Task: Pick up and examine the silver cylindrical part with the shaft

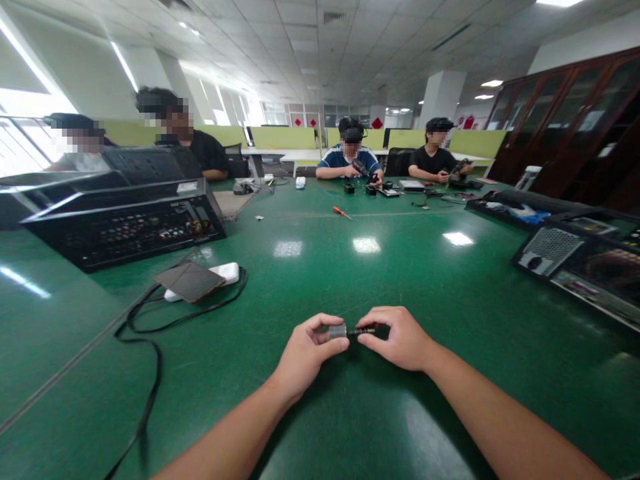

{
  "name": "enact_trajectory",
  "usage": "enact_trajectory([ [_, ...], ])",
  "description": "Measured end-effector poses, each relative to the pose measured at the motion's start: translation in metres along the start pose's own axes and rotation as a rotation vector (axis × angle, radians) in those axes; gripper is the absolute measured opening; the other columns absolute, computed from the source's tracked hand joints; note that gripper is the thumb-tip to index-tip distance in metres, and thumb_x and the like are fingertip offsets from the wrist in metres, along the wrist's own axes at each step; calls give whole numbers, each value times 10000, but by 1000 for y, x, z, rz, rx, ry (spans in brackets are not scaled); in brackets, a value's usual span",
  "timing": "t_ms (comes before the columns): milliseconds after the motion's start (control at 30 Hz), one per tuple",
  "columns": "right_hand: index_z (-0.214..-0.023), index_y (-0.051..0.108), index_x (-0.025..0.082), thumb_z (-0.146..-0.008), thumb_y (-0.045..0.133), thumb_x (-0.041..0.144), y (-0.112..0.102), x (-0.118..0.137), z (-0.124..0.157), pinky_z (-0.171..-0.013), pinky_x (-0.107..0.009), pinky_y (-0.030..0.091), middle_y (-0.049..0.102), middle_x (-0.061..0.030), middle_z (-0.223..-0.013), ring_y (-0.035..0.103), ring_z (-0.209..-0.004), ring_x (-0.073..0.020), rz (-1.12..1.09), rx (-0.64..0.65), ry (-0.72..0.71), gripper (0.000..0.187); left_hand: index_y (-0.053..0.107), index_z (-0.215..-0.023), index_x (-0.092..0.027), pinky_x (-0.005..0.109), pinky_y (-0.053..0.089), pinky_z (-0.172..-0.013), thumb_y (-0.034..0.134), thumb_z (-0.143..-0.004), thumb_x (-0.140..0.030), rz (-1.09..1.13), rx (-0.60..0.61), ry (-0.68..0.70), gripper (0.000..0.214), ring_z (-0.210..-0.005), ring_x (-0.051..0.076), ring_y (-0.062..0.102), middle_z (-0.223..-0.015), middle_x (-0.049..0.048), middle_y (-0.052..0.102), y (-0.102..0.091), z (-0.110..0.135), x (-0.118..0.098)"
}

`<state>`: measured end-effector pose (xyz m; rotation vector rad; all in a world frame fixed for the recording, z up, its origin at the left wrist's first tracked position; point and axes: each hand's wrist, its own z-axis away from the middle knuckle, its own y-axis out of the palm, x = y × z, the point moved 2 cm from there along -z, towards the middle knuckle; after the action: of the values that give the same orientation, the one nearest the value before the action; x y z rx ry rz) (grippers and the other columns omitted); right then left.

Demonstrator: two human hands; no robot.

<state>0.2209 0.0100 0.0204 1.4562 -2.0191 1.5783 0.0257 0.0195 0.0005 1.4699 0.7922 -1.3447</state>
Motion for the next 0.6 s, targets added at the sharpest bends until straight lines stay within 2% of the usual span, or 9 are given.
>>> enact_trajectory([
  [600, -903, 717, 208, -791, 668, 222, -2, -1, -1, -715, -267, 469, 714, -19, -824, 647, -755, -155, 8, 4, 7, 123, 629, -951, -140, 246, 481, -728, 848, -627, -169, 20, -11, -7, 393, -717, 143, 648, -821, 41, 725, -1, 0, 0],
])
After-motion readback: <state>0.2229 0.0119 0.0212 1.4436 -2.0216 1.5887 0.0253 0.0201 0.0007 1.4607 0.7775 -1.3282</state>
